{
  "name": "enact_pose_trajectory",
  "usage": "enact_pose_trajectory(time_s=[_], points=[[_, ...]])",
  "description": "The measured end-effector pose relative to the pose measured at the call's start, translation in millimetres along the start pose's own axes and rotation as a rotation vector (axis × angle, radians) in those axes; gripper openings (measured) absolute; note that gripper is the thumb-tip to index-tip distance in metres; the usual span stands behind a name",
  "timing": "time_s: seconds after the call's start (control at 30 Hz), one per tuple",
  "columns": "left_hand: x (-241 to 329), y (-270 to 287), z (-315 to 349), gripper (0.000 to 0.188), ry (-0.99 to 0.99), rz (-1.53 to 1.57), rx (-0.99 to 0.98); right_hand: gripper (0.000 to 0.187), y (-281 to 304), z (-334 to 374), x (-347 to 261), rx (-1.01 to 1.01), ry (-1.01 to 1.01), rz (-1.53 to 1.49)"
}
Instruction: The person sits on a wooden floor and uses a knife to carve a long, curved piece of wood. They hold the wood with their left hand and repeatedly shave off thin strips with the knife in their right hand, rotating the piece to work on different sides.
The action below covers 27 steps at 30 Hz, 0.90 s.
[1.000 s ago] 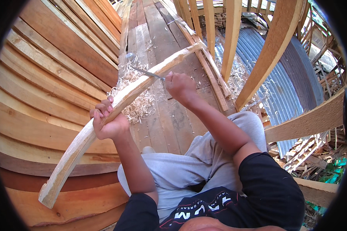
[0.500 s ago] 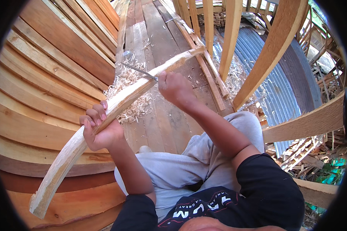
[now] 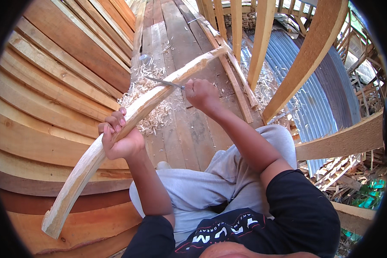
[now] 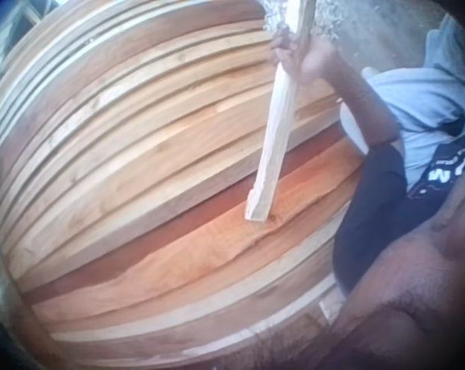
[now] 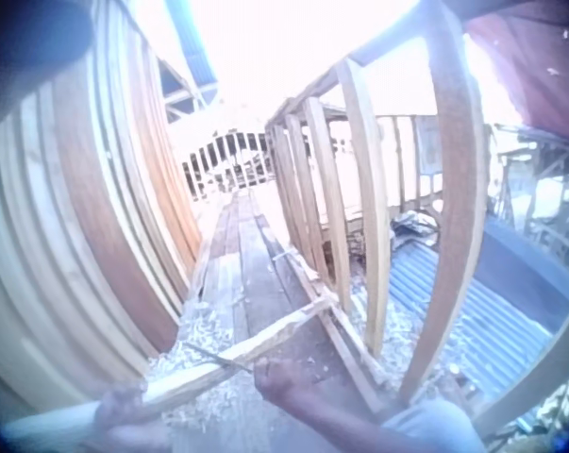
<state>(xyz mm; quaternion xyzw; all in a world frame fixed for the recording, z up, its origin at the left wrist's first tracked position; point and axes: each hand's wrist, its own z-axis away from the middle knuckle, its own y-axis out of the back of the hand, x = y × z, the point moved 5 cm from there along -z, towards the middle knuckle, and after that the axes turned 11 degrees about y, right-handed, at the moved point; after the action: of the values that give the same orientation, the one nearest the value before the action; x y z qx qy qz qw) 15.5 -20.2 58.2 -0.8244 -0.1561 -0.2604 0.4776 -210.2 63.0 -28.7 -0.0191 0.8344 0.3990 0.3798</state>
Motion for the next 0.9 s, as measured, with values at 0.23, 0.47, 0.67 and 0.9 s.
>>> enact_pose_trajectory(time_s=[0.23,0.47,0.67,0.9], points=[[-4.8,5.9,-2.3,0.022,-0.038,-0.036,-0.132,0.054,11.8,13.0,-45.6,-0.225,-0.091,0.023],[-11.4,-8.7,5.5,0.021,-0.062,-0.073,-0.185,0.059,13.2,-6.6,18.2,-0.083,-0.207,0.095],[0.6,-26.8,16.9,0.019,-0.103,-0.055,-0.235,0.063,11.9,-8.1,-16.2,-0.104,-0.16,0.083],[7.5,-28.9,23.7,0.02,-0.082,-0.059,-0.266,0.059,7.2,-1.5,21.5,-0.07,-0.211,0.067]])
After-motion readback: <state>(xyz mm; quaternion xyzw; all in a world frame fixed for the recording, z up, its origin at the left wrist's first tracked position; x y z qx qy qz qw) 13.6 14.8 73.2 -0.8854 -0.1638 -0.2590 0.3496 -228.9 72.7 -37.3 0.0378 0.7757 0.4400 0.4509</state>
